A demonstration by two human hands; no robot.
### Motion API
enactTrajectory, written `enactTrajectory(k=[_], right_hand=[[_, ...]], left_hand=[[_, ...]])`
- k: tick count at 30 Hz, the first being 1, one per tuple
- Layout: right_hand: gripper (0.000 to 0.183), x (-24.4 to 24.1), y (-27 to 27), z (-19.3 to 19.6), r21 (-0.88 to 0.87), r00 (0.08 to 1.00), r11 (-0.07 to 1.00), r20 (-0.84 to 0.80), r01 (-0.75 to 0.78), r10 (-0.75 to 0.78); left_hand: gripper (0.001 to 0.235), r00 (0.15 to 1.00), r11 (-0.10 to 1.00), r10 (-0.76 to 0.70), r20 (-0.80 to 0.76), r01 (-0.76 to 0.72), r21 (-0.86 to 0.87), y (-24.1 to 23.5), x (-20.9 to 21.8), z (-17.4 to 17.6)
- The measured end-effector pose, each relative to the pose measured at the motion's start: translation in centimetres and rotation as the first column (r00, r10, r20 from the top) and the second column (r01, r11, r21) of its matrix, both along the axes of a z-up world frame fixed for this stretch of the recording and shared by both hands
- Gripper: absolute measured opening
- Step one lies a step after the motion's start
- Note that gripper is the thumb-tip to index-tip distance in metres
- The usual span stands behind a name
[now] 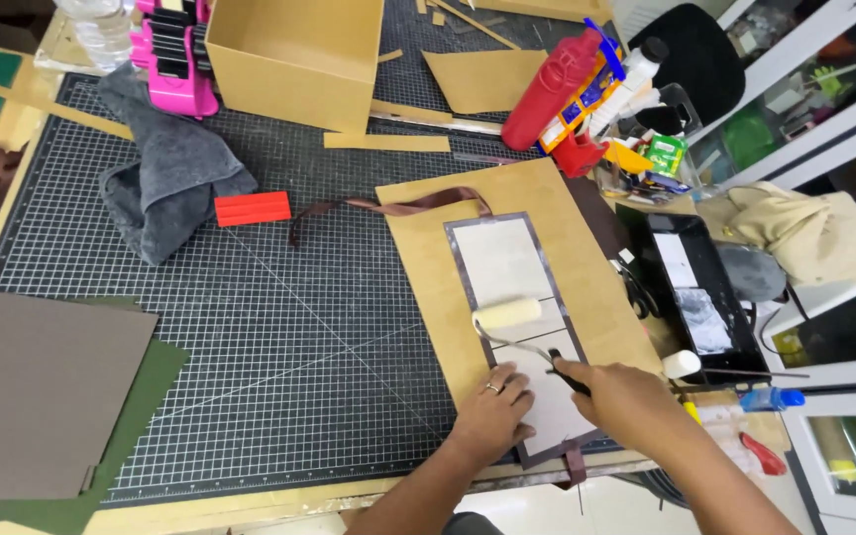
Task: The person smooths the edges of a brown paper cover onto a white board using a red plastic tool, then uses a sanding block to rub the surface. They apply glue with a roller to the white board and place it onto a brown paper sheet, pressing the edges to adhere.
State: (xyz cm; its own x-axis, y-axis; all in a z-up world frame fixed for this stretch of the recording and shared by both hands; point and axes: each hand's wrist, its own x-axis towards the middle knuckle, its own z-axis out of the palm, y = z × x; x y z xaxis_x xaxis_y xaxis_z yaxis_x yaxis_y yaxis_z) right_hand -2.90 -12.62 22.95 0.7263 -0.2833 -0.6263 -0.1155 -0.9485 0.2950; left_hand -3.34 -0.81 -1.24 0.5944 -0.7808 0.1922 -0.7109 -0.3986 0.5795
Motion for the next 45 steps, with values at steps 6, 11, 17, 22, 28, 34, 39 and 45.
enactTrajectory(k=[6,11,17,22,28,34,39,45], right_hand=[[0.052,0.5,0.4,0.8,0.000,0.999,1.000,-0.037,0.014,-0.014],[0.053,0.8,0.5,2.1,0.032,0.997,0.999,-0.069,0.019,-0.017],[0.055,6.8,1.3,-1.9,0.109,0.994,0.994,0.107,0.006,-0.018],[0.058,7.1,1.2,-4.1,0.134,0.977,0.990,0.212,-0.046,0.017],[0.056,-0.3,-1.0,-0.7,0.062,0.998,0.998,0.056,-0.026,0.022],[0.057,7.0,2.0,-1.5,0.122,0.994,0.992,0.101,0.037,-0.049],[0.059,3.6,0.0,-2.1,0.105,0.993,0.992,0.104,-0.074,0.063],[0.054,1.4,1.0,0.5,0.039,1.000,0.999,0.015,0.016,-0.016]], left_hand=[[0.061,1.000,1.000,-0.009,-0.025,0.010,0.022,-0.1,-0.1,-0.1],[0.060,1.000,0.999,0.023,0.009,-0.023,-0.042,-0.4,0.0,-1.2],[0.058,0.999,0.996,0.036,0.033,-0.034,-0.077,-0.1,0.2,-0.6],[0.057,0.999,0.997,0.034,0.043,-0.031,-0.071,-0.1,0.0,-0.8],[0.059,0.997,0.994,0.044,0.070,-0.036,-0.106,-0.1,-0.2,-0.9],[0.057,0.999,0.998,0.013,0.034,-0.011,-0.057,-0.2,-0.1,-0.8],[0.056,0.999,0.998,0.019,0.039,-0.017,-0.068,0.3,0.1,-0.3],[0.060,0.999,0.998,0.024,0.046,-0.022,-0.051,-0.2,-0.1,-1.2]])
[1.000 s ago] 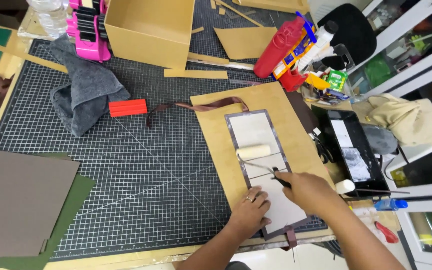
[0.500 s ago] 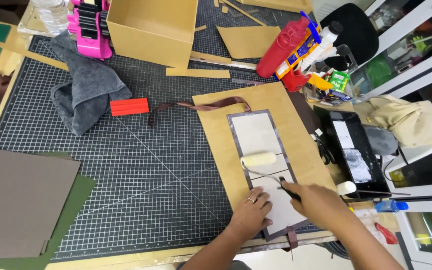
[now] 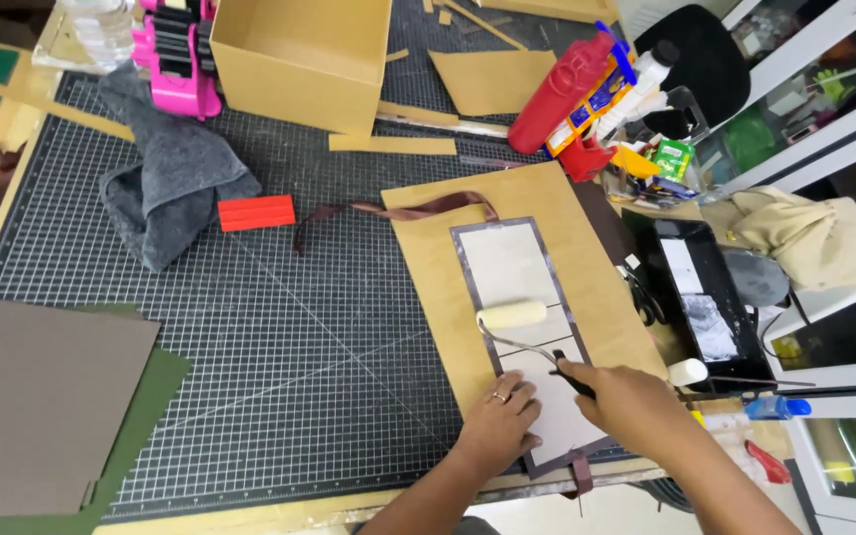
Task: The person smooths the edges of a brown paper cover onto a white board using a red plastic tool, then uses a sanding block to rub the surface. They apply glue with a roller to the white board and place it onto a brown paper sheet, pressing the edges to adhere.
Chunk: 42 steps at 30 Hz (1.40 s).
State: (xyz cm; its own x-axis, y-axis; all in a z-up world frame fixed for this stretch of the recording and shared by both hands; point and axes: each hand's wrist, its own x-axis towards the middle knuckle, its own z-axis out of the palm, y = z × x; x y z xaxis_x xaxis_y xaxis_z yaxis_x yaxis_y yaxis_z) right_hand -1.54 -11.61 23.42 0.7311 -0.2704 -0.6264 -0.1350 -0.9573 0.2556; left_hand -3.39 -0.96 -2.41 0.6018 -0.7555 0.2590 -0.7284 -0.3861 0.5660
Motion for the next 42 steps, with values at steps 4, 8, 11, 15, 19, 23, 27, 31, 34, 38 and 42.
enactTrajectory(k=[4,8,11,15,19,23,27,31,34,38,42], right_hand=[[0.056,0.0,-0.2,0.3,-0.001,0.999,0.999,-0.013,-0.038,0.038],[0.054,0.4,0.1,0.9,-0.014,0.995,1.000,-0.095,-0.014,0.013],[0.055,4.6,1.6,-0.4,0.029,1.000,0.999,0.007,-0.015,0.015],[0.055,10.2,3.0,-2.9,0.120,0.985,0.993,0.172,-0.012,-0.009],[0.057,8.5,2.5,-1.9,0.080,0.991,0.996,0.135,-0.028,0.017],[0.057,7.9,4.1,1.7,0.039,1.000,0.999,0.015,-0.012,0.011],[0.056,11.4,4.1,-2.0,0.088,0.991,0.996,0.131,0.009,-0.020],[0.056,10.7,4.8,0.4,0.069,0.997,0.998,0.082,0.003,-0.009],[0.055,11.3,5.1,1.0,0.029,0.999,0.999,-0.020,0.044,-0.044],[0.057,12.7,4.1,-1.5,0.095,0.993,0.995,0.115,0.028,-0.038],[0.054,11.2,5.6,1.7,0.045,0.999,0.998,0.006,0.050,-0.051]], left_hand=[[0.059,0.999,1.000,-0.021,-0.026,0.021,-0.015,0.1,0.1,0.2],[0.061,0.998,0.998,-0.025,-0.050,0.028,0.048,0.5,-0.3,1.5],[0.059,0.999,0.997,-0.021,-0.030,0.023,0.080,0.5,0.3,1.4],[0.055,0.998,0.996,0.031,0.063,-0.025,-0.090,0.1,-0.2,-0.4],[0.056,0.999,0.993,0.032,0.027,-0.028,-0.115,-0.1,-0.2,-0.4],[0.059,1.000,1.000,-0.011,0.004,0.011,0.029,0.3,0.3,0.4],[0.058,0.997,1.000,0.005,0.071,-0.005,-0.005,0.1,-0.2,-0.2],[0.057,0.999,1.000,0.002,0.046,-0.003,0.024,0.3,0.2,0.9],[0.058,1.000,0.998,-0.016,-0.013,0.017,0.066,0.8,0.3,1.9],[0.061,0.995,0.987,-0.059,-0.077,0.070,0.144,0.8,0.3,2.5],[0.058,0.998,0.997,-0.045,-0.044,0.048,0.066,0.9,0.4,1.9]])
